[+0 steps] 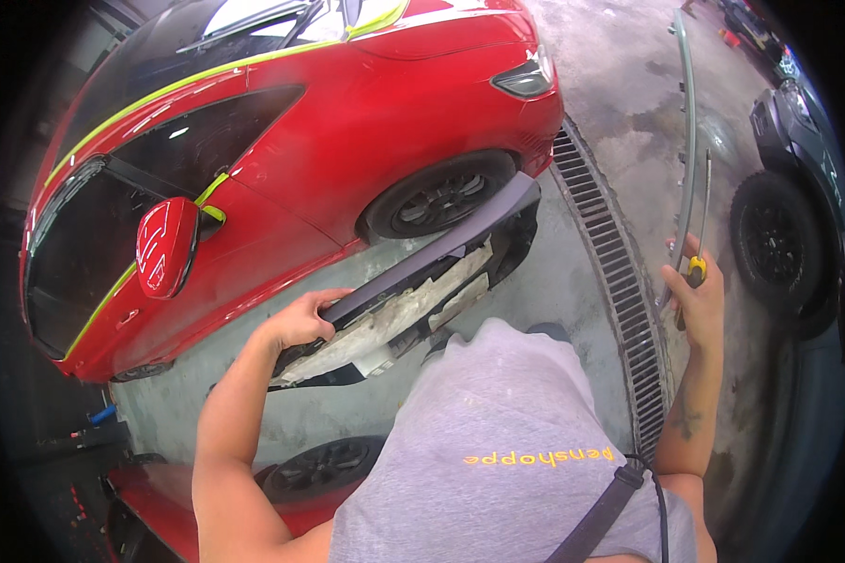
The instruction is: The person picks up several black plastic trim pieces and a screwdriver, then walks to a red car. They place the trim pieces on the windshield and open the car door to place one inside. They then move to a black car door panel and fit a trim piece into a slot before returning to the red car.
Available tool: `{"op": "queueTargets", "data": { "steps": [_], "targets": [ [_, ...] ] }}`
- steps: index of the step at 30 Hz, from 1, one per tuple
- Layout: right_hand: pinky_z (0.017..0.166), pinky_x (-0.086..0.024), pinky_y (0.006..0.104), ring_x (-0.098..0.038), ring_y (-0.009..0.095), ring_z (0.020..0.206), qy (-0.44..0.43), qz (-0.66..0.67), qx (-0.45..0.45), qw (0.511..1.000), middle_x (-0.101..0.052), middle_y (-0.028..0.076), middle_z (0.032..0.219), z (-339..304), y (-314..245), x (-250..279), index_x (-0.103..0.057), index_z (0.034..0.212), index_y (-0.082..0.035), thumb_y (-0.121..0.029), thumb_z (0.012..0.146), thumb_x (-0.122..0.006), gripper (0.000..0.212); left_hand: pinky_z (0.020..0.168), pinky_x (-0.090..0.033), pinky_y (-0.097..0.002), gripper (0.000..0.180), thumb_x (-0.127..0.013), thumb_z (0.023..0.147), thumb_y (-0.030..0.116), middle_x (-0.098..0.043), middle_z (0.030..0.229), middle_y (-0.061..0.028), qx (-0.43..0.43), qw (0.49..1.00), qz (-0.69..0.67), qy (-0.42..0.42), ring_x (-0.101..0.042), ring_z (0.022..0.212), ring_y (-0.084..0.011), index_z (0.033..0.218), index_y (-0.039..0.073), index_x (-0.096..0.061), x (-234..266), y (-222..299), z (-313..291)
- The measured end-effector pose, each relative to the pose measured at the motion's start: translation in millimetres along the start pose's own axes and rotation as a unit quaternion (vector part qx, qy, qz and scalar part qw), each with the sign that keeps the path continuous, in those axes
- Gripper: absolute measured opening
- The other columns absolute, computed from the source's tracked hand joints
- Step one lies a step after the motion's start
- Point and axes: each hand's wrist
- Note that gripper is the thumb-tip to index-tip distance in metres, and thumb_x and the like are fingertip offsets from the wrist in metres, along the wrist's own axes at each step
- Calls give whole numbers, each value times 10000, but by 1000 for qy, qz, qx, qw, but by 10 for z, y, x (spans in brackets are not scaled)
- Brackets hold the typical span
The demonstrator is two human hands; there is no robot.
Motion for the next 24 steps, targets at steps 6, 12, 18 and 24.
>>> {"op": "queueTargets", "data": {
  "steps": [6,12,18,24],
  "targets": [
    [508,-432,201,-519,27,621,-10,-62,10,998,-671,103,1278,-79,195,779,-568,1446,24,-119,855,-833,664,896,-488,-264,918,-669,603,-27,-697,1144,-71,-12,995,96,-23,-606,972,-144,1510,54,-550,-486,643,59],
    [562,-470,216,-583,59,706,-66,-65,-46,995,-678,93,1280,-246,708,1696,-583,1433,9,-135,837,-844,666,969,-490,-294,911,-668,623,-63,-697,1189,-92,-1,990,135,-39,-626,1041,-177,1517,47,-534,-1134,1288,199],
    [853,-534,295,-644,142,986,-159,-147,133,967,-703,92,1195,-301,820,1731,-629,1388,-24,-133,789,-867,654,975,-533,-313,891,-678,664,-53,-700,1256,-127,42,990,107,-76,-670,1070,-197,1534,38,-509,-1307,1940,491],
    [959,-503,332,-621,142,1001,-346,4,-46,937,-697,81,1123,-256,748,1637,-630,1378,-33,-118,774,-873,656,1012,-504,-330,856,-683,682,-16,-696,1221,-128,55,982,169,-57,-642,1070,-215,1521,75,-538,-1379,2362,441]
  ]
}}
Point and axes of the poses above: each hand's wrist, its own z-axis towards the middle knuckle, its own x-axis out of the back of the hand, y = z × x
